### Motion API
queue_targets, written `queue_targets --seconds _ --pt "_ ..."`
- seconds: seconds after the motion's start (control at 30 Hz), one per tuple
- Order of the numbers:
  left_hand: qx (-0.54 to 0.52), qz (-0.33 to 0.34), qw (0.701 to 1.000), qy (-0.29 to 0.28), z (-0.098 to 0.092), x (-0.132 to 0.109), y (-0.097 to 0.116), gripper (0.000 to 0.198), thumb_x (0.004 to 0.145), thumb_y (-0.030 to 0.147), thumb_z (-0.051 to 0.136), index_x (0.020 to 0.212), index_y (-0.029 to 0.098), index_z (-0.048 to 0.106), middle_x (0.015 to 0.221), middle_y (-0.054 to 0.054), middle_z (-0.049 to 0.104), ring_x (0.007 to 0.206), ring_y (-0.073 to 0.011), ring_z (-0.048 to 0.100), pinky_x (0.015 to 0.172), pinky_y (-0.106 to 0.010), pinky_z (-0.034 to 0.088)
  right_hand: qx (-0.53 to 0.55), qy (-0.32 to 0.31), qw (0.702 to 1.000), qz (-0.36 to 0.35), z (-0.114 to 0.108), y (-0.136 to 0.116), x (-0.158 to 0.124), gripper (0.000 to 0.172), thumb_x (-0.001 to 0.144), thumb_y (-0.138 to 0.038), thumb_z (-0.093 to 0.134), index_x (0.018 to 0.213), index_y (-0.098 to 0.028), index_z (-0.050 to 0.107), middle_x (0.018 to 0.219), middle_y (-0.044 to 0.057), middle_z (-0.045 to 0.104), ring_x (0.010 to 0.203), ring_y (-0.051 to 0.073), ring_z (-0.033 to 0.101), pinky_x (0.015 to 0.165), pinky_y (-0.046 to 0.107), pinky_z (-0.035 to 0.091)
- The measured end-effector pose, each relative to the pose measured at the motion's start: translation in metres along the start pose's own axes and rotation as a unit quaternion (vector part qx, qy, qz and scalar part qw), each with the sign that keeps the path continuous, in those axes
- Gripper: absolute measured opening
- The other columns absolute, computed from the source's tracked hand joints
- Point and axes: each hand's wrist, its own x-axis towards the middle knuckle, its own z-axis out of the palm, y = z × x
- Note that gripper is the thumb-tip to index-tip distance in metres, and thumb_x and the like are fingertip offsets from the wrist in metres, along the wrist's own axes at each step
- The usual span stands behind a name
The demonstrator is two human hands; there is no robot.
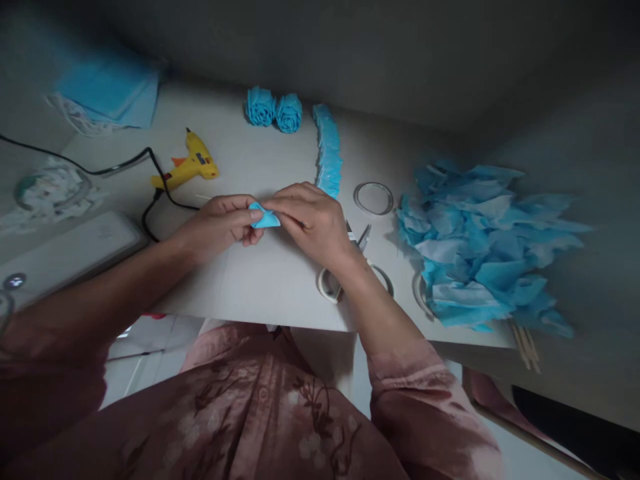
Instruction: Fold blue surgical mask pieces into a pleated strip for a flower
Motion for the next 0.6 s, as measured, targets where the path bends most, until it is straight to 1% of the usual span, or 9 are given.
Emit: queue_targets --seconds 0.27,0.4,0.5,0.53,0.6 --pt "-0.001 0.008 1.0 -0.009 0.0005 -0.001 0.001 0.029 0.078 0.038 0.076 0.072 0.016 0.059 0.061 0.0 0.061 0.052 -0.0085 0.056 0.048 -0.02 0.04 -0.02 0.002 1.0 -0.017 0.001 0.0011 -0.0012 0.025 0.1 -0.022 0.053 0.102 -0.026 0.078 0.096 0.004 0.076 0.092 0.017 0.07 0.083 0.035 0.053" --pt "0.012 0.004 1.0 0.008 0.0004 -0.0009 0.0005 0.026 0.077 0.035 0.076 0.071 0.016 0.058 0.06 0.001 0.06 0.052 -0.0082 0.055 0.048 -0.02 0.041 -0.019 -0.003 1.0 -0.008 0.0012 0.0002 -0.0014 0.026 0.099 -0.021 0.053 0.103 -0.025 0.078 0.098 0.004 0.076 0.094 0.017 0.07 0.085 0.035 0.053" --pt "0.024 0.005 0.999 0.025 -0.0007 0.0 -0.0012 0.023 0.074 0.031 0.076 0.071 0.017 0.057 0.059 0.002 0.06 0.052 -0.0083 0.055 0.049 -0.02 0.041 -0.008 -0.016 1.0 0.023 0.0012 -0.0032 -0.0013 0.026 0.099 -0.024 0.053 0.104 -0.025 0.078 0.1 0.005 0.077 0.097 0.018 0.07 0.09 0.038 0.054" --pt "0.03 0.009 0.999 0.03 -0.0012 0.0003 -0.0019 0.023 0.074 0.031 0.075 0.071 0.017 0.058 0.059 0.002 0.06 0.052 -0.0083 0.055 0.049 -0.02 0.041 0.002 -0.016 0.999 0.042 0.0012 -0.0048 -0.0013 0.026 0.099 -0.026 0.053 0.106 -0.025 0.078 0.101 0.005 0.077 0.098 0.019 0.07 0.091 0.038 0.054" --pt "0.044 0.022 0.998 0.041 -0.0022 0.0008 -0.003 0.021 0.075 0.031 0.074 0.073 0.017 0.058 0.06 0.002 0.061 0.052 -0.0082 0.056 0.05 -0.02 0.042 0.034 -0.008 0.994 0.104 0.0012 -0.0078 -0.0012 0.028 0.099 -0.031 0.053 0.116 -0.026 0.075 0.106 0.005 0.077 0.099 0.019 0.07 0.091 0.038 0.056"
